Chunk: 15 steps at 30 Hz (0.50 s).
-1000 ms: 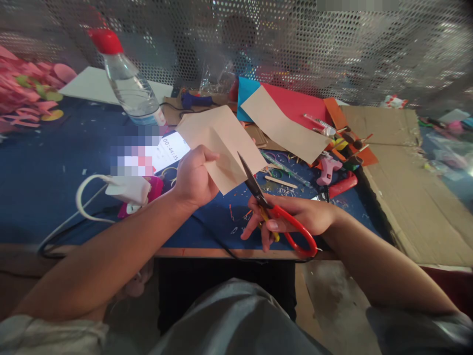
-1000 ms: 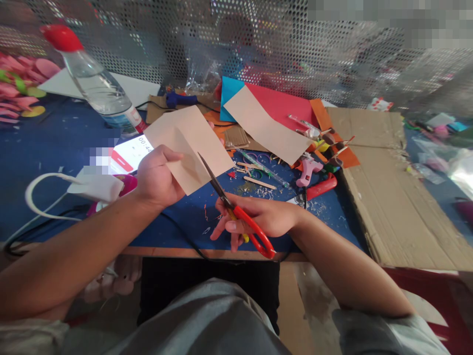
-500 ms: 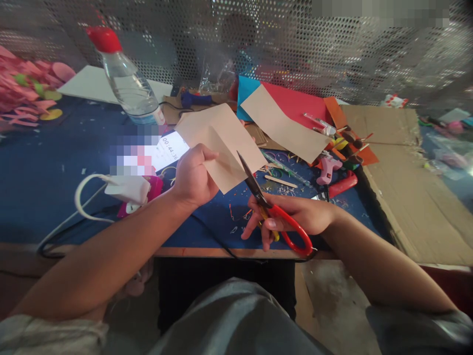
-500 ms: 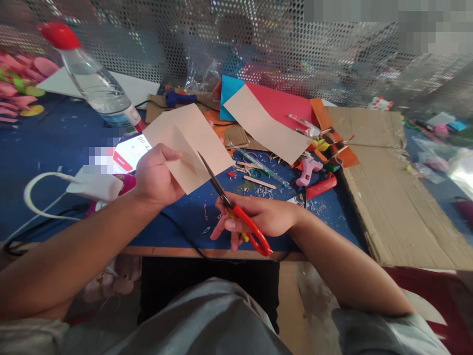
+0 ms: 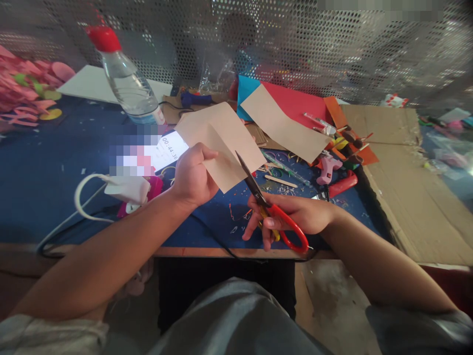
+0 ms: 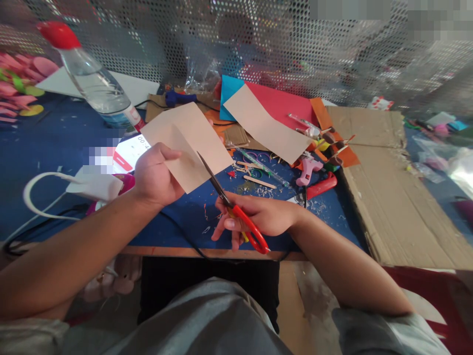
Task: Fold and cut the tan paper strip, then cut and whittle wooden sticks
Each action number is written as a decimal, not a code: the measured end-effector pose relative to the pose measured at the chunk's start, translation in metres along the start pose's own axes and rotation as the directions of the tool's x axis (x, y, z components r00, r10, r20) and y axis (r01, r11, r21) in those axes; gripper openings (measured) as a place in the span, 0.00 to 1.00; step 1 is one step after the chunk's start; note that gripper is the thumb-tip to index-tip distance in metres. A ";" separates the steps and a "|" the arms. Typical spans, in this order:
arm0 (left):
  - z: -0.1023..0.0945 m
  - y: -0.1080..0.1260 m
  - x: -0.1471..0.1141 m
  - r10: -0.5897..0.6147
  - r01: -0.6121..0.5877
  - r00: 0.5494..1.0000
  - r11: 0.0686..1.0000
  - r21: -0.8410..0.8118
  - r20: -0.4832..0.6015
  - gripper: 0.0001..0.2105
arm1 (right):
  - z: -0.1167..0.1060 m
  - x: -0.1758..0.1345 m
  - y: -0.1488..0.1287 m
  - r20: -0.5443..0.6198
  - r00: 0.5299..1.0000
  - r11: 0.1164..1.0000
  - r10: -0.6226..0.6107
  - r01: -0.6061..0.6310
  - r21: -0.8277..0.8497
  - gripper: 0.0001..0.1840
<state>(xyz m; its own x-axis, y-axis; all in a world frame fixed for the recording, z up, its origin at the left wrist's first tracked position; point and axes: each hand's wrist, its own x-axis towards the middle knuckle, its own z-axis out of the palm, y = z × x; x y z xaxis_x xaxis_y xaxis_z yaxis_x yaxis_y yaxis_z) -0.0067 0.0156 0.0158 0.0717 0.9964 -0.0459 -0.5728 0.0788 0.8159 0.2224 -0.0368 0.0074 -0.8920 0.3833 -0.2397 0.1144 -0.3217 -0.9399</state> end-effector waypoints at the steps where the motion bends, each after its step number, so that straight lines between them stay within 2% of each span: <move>1: 0.000 0.000 0.000 -0.003 0.003 1.000 1.000 0.000 0.014 0.14 | 0.000 0.000 0.000 0.000 1.000 1.000 0.001 -0.001 0.004 0.22; 4: 0.001 0.001 -0.001 -0.013 0.013 0.999 1.000 0.000 0.036 0.12 | 0.001 0.000 0.000 0.000 1.000 1.000 0.006 -0.006 0.010 0.21; 15: 0.009 0.004 -0.006 -0.010 0.009 0.997 1.000 -0.006 -0.083 0.10 | 0.000 0.001 0.001 -0.005 1.000 1.000 0.019 -0.019 0.018 0.24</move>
<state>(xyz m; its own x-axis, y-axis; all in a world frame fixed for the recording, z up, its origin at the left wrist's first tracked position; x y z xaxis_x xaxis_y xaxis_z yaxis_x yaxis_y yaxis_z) -0.0027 0.0099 0.0245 0.0093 0.9948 -0.1016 -0.5766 0.0883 0.8123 0.2213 -0.0371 0.0058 -0.8875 0.3811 -0.2590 0.1235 -0.3448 -0.9305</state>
